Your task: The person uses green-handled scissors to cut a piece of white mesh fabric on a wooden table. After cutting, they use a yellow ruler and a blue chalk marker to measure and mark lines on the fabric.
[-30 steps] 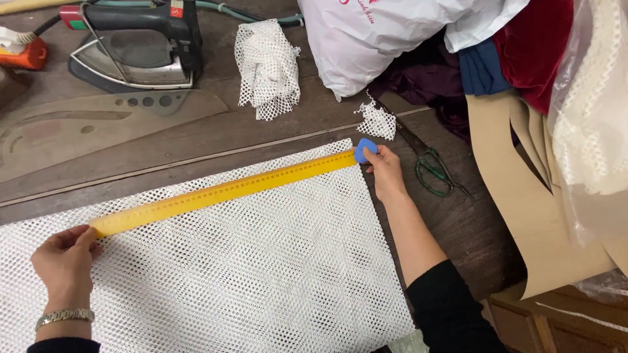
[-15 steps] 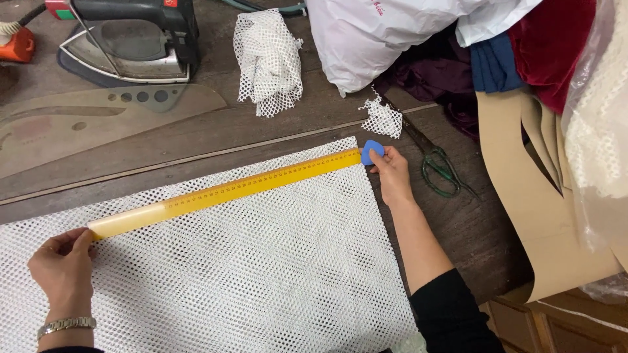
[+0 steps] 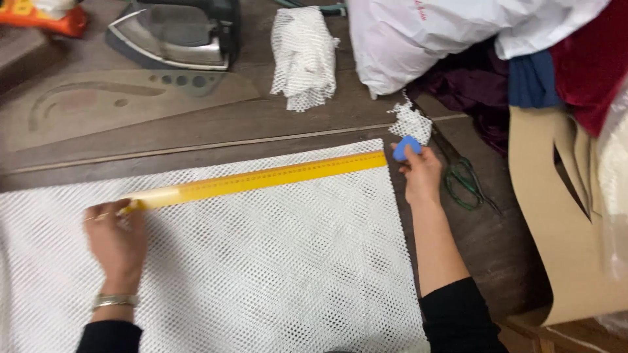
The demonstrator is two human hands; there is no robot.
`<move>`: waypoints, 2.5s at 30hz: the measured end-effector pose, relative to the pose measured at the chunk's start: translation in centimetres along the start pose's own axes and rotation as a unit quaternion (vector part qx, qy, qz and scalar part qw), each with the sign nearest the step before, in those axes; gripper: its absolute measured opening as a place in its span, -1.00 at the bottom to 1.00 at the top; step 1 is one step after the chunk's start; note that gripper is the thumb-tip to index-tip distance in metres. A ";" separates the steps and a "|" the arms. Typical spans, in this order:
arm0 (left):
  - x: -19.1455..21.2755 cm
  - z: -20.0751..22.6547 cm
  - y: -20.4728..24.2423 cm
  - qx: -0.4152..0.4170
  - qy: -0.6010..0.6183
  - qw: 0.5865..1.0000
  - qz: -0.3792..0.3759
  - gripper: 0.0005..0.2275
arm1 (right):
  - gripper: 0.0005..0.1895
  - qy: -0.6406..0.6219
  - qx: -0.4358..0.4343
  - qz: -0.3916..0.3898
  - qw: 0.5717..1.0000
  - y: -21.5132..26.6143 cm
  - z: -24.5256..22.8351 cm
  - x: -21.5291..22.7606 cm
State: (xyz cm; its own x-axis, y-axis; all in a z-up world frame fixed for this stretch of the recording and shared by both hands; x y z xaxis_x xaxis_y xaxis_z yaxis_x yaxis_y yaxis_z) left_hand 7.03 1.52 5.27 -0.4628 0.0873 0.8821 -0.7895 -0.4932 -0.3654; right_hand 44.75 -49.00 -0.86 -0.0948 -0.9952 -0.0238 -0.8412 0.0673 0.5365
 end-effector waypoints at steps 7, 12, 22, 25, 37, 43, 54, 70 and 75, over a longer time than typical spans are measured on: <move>0.4 6.6 -0.5 -0.042 -0.123 0.991 -0.005 -0.78 | -0.77 0.037 0.086 -0.223 0.970 5.3 -1.5 -18.7; -2.2 6.1 -0.3 -0.018 -0.101 0.995 0.002 -0.72 | -0.75 0.216 0.170 -0.508 0.816 16.5 3.4 -37.0; -2.8 5.7 0.1 0.111 -0.085 0.983 -0.122 -0.66 | -0.86 0.495 0.534 -0.549 0.410 32.0 8.2 -50.9; -2.2 6.1 -0.2 0.120 -0.058 0.980 -0.145 -0.65 | -0.87 0.562 0.534 -0.528 0.346 32.6 9.7 -52.1; -0.8 6.8 -1.0 0.135 -0.043 0.968 -0.208 -0.59 | -0.82 0.620 0.568 -0.501 0.206 35.2 11.3 -52.4; -0.4 7.1 -1.3 0.140 -0.045 0.961 -0.233 -0.59 | -0.83 0.630 0.551 -0.503 0.214 34.9 11.9 -52.7; -0.9 7.0 -1.0 0.135 -0.062 0.960 -0.238 -0.58 | -0.90 0.532 0.690 -0.367 0.325 29.6 7.5 -53.8; -2.7 4.0 -5.3 -0.104 -0.041 0.984 -0.140 -0.69 | -0.76 0.285 0.140 -0.116 0.941 7.0 -0.3 1.9; -4.7 3.6 -6.3 -0.104 0.044 0.959 -0.259 -0.63 | -0.78 0.228 0.047 0.005 0.973 13.1 -0.8 8.3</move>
State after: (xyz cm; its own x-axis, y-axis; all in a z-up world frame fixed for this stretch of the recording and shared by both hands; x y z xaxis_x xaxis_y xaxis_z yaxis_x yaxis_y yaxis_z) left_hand 15.63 1.11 4.48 -0.0110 0.3522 0.9359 -0.9821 -0.1800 0.0562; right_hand 33.38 -56.44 6.68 0.1250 -0.9213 0.3683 -0.8880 0.0617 0.4557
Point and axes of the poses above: each hand's wrist, its own y-axis away from the middle knuckle, its own x-axis out of the back of the hand, z = x × y, the point moved 8 cm from there along -y, towards the middle knuckle, and after that the axes turned 13 degrees about -x, right-handed, at the moved point
